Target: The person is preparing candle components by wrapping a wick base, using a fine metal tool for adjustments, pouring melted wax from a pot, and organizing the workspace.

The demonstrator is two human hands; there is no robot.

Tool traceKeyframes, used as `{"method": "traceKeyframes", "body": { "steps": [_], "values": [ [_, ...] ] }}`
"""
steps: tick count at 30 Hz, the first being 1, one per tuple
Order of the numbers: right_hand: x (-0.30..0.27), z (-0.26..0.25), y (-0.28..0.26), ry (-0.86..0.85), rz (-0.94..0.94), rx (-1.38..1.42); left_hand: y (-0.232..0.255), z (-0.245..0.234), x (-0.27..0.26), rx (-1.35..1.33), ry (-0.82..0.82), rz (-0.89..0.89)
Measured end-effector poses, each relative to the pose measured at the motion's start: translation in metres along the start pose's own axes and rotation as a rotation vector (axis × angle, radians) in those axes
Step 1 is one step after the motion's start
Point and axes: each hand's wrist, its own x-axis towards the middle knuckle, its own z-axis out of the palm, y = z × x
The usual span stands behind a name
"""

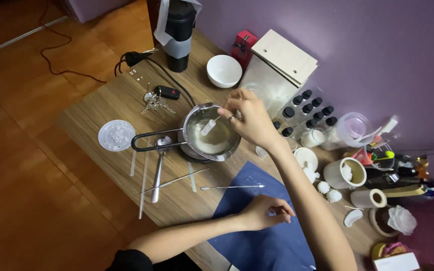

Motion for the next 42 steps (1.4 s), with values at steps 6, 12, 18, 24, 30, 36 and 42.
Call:
{"method": "traceKeyframes", "body": {
  "steps": [6,12,18,24,30,36,42],
  "values": [
    [-0.009,0.015,0.024,-0.061,-0.017,-0.229,0.016,0.001,-0.004,-0.117,-0.002,0.026],
    [-0.012,0.011,0.015,-0.166,-0.094,-0.441,0.025,0.001,-0.006,-0.116,-0.023,0.014],
    [-0.006,0.027,0.016,-0.222,-0.106,-0.669,0.009,0.003,-0.005,-0.036,-0.019,0.018],
    [-0.005,0.045,0.027,-0.220,-0.042,-0.691,0.008,0.001,-0.004,0.090,-0.017,-0.019],
    [-0.007,0.022,0.013,-0.234,-0.097,-0.652,0.012,0.000,-0.004,0.040,-0.026,0.018],
    [-0.009,-0.021,-0.022,-0.038,-0.207,-0.604,0.024,-0.004,-0.006,0.007,-0.051,-0.011],
    [-0.009,-0.022,-0.032,0.072,-0.265,-0.709,0.017,-0.002,-0.004,0.052,-0.058,-0.040]
  ]
}}
